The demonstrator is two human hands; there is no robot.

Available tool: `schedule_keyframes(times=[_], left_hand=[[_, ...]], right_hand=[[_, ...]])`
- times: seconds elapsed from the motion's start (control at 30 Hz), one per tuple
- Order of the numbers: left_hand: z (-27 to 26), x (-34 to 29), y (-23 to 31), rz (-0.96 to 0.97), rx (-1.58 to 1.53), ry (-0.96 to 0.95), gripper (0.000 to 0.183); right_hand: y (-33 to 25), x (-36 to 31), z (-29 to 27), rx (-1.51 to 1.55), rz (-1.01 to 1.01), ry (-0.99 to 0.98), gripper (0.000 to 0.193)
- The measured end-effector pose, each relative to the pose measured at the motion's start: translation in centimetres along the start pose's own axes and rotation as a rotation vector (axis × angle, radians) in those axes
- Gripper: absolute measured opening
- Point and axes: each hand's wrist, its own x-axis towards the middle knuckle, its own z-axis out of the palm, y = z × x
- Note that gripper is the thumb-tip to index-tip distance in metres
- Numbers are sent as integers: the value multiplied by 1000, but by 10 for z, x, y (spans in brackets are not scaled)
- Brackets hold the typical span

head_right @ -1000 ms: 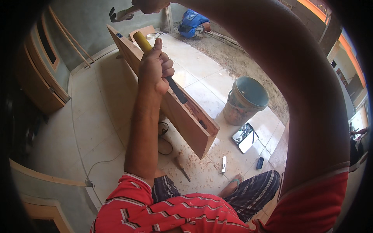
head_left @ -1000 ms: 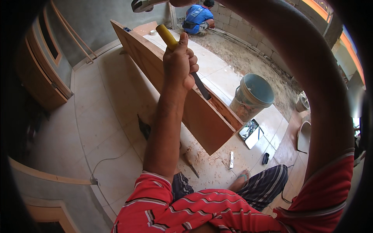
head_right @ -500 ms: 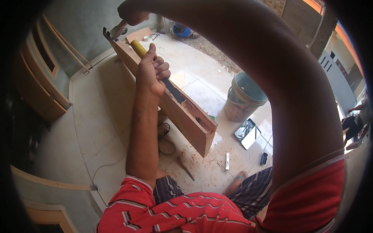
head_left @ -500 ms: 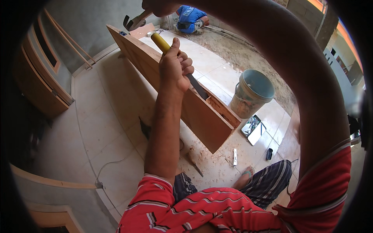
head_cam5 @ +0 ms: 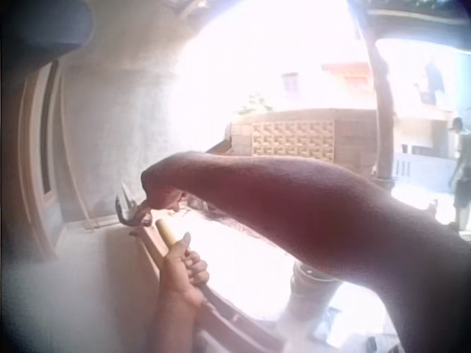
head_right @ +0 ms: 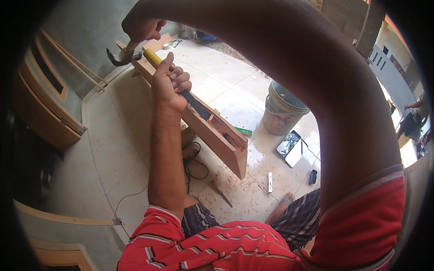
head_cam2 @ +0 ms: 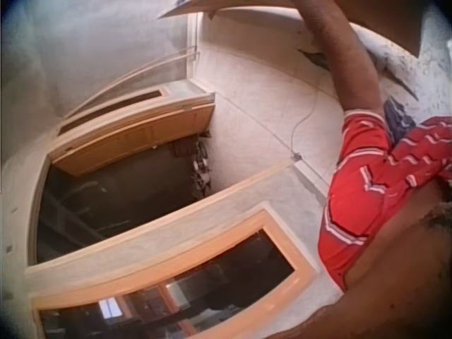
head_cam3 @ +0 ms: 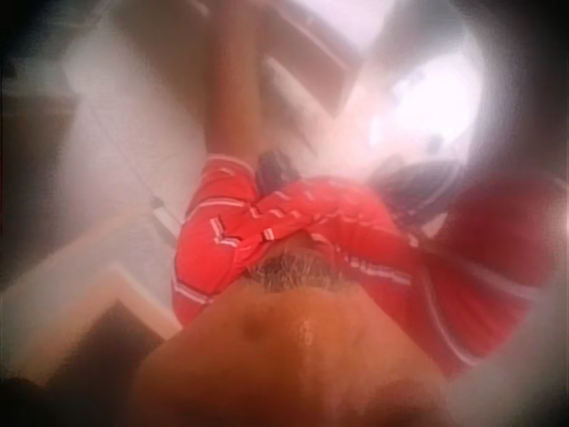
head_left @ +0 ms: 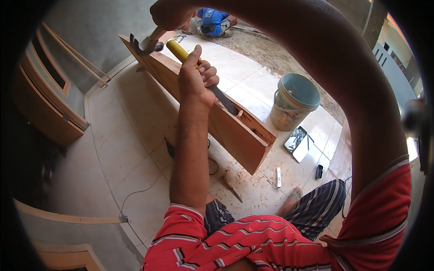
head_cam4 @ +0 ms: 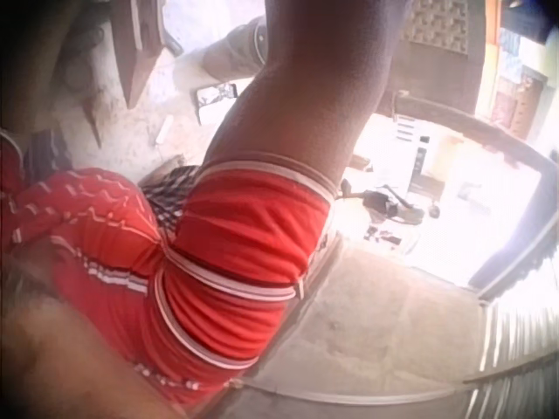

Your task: The person installs a metal latch mechanism into a wooden door frame. They use a hammer to drive a wooden dowel into the frame and then secure the latch plate with screws using a screwdriver.

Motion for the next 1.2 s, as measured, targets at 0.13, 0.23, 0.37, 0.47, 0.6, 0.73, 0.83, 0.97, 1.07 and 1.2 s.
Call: schedule_keyframes(times=[0.13,0.23,0.37,0.47,0.6,0.73,0.83,0.97,1.07,1.2], left_hand=[[4,1,-6,-3,-9,19,36],[-5,-4,7,-13,-29,30,36],[3,-12,3,46,28,35,36],[-5,-12,7,56,40,35,37],[8,-17,-4,8,34,-50,38],[22,-34,-15,-6,-169,-439,41],[1,-47,20,20,-578,-608,46],[10,-55,33,362,-284,-392,43],[17,-61,28,395,-108,-294,40],[22,-65,18,423,77,-168,39]], right_hand=[[7,-12,9,-28,157,334,31],[3,7,-10,-264,71,23,36],[15,16,-6,-193,136,78,44],[1,-10,-1,-82,133,188,42],[16,-41,4,-196,110,110,25],[46,-130,25,237,258,398,26],[65,-154,92,460,250,736,28],[98,-245,218,1019,387,1045,40],[95,-327,305,1258,710,919,35],[87,-356,334,1349,1104,724,35]])
